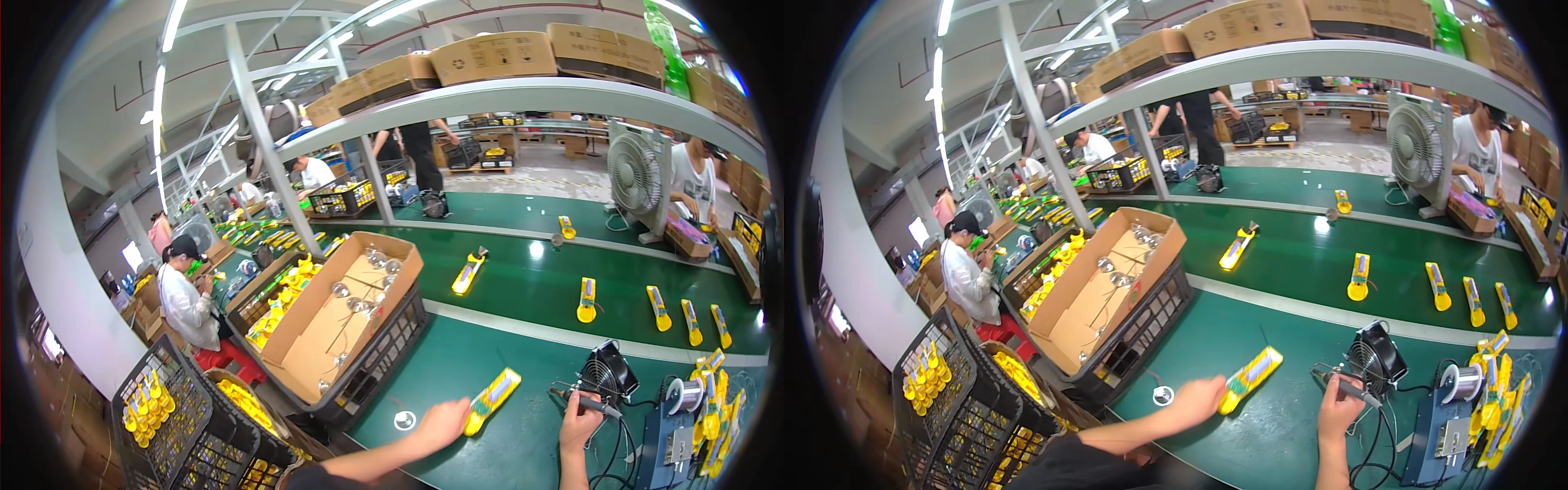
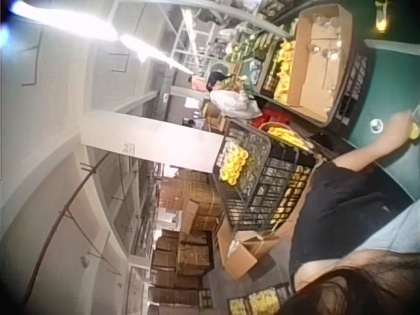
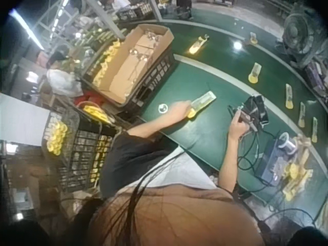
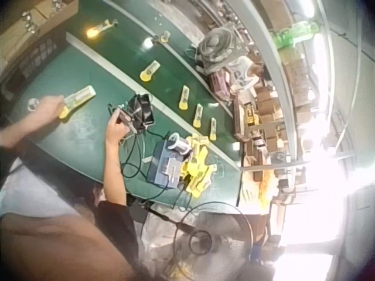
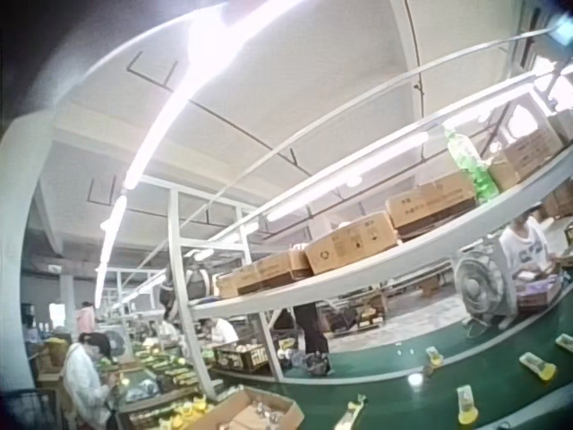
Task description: The person solders circuit components and wires onto flashlight assemblies using a soldering iron and places the assembled flashlights onto a conveyor belt.
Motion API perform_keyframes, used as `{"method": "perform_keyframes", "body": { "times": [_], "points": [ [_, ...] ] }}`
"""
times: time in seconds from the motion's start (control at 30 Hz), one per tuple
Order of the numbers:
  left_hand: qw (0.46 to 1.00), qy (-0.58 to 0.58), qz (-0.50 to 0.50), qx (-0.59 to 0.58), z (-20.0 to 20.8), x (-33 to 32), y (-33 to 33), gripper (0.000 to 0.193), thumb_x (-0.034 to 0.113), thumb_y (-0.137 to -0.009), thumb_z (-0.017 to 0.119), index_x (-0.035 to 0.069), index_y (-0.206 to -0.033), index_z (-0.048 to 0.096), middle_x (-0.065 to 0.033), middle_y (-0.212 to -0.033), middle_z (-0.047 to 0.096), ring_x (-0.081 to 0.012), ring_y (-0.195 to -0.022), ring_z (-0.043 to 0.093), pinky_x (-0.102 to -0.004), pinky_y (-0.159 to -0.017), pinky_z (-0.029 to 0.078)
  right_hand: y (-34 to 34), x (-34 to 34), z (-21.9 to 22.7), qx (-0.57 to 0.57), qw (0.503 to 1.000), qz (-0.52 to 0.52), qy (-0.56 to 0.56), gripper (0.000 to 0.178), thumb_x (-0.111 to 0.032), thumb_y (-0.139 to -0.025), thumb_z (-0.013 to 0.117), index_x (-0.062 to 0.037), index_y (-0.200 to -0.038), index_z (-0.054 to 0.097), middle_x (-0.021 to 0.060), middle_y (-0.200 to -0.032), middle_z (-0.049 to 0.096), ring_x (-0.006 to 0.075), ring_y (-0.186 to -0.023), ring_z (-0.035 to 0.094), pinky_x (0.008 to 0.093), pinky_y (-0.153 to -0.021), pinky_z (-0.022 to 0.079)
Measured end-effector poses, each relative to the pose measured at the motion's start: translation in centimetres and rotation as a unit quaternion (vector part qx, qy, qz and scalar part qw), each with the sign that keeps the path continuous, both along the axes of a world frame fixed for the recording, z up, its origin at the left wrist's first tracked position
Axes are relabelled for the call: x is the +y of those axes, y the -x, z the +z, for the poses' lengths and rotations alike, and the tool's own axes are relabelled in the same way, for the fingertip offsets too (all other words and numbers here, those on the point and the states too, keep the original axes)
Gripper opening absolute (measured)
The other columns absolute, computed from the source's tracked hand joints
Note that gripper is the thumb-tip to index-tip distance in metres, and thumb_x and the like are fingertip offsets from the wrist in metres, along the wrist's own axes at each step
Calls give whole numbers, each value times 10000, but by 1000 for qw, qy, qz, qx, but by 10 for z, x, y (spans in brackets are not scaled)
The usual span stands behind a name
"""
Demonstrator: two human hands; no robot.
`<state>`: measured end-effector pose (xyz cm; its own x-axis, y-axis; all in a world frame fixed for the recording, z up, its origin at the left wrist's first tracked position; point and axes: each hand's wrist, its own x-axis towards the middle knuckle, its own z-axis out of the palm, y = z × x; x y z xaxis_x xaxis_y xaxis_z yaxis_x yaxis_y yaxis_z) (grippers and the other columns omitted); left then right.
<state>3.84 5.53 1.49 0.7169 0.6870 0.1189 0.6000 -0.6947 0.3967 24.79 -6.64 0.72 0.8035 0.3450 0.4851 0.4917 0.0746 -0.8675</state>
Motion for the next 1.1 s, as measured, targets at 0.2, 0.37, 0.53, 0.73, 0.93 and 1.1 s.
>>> {"method": "perform_keyframes", "body": {
  "times": [0.2, 0.37, 0.53, 0.73, 0.93, 1.1],
  "points": [
    [996, 14, -59, -59, -12, -41, 67, 257, 256, -848, 468, 39, -984, 482, -130, -872, 545, -294, -833, 529, -391, -673, 445, -4, 3, -18, -24, 999, 30, -9, 135, -111, -819, 525, 7, -756, 505, 14, -609, 474, 66, -471, 438, 204, -442, 345],
    [992, 47, -99, -68, -18, -39, 67, 401, 281, -855, 456, 34, -1169, 421, -124, -985, 504, -281, -929, 480, -370, -782, 395, -4, 0, -25, -41, 998, 40, 4, 135, -111, -818, 530, 6, -757, 503, 15, -604, 474, 66, -472, 443, 204, -435, 347],
    [996, 9, -39, -75, -21, -47, 62, 416, 318, -831, 491, 34, -1134, 462, -108, -949, 507, -267, -876, 471, -359, -716, 373, 3, -2, -21, 7, 997, 71, 3, 127, -104, -800, 552, 13, -775, 511, 16, -628, 489, 55, -490, 451, 186, -448, 340],
    [995, 4, -19, -100, -13, -48, 59, 523, 410, -737, 580, 50, -1109, 501, -85, -896, 499, -239, -816, 460, -342, -696, 335, 5, 3, -16, -51, 997, 55, 19, 123, -120, -817, 536, -3, -788, 512, 5, -582, 459, 56, -468, 422, 186, -432, 301],
    [994, 6, -30, -108, -13, -39, 55, 504, 361, -683, 628, 35, -1053, 524, -82, -859, 490, -237, -816, 457, -343, -711, 338, -1, 3, -28, -6, 998, 63, 15, 118, -131, -825, 537, -22, -799, 502, -6, -584, 456, 41, -463, 410, 166, -424, 289],
    [967, 50, -29, -247, 4, -26, 81, 370, 270, -701, 630, 18, -960, 547, -111, -823, 530, -267, -761, 509, -351, -699, 410, -1, 0, -29, 0, 998, 59, 0, 130, -142, -832, 535, -20, -811, 494, -7, -591, 455, 39, -465, 417, 162, -420, 294]
  ]
}}
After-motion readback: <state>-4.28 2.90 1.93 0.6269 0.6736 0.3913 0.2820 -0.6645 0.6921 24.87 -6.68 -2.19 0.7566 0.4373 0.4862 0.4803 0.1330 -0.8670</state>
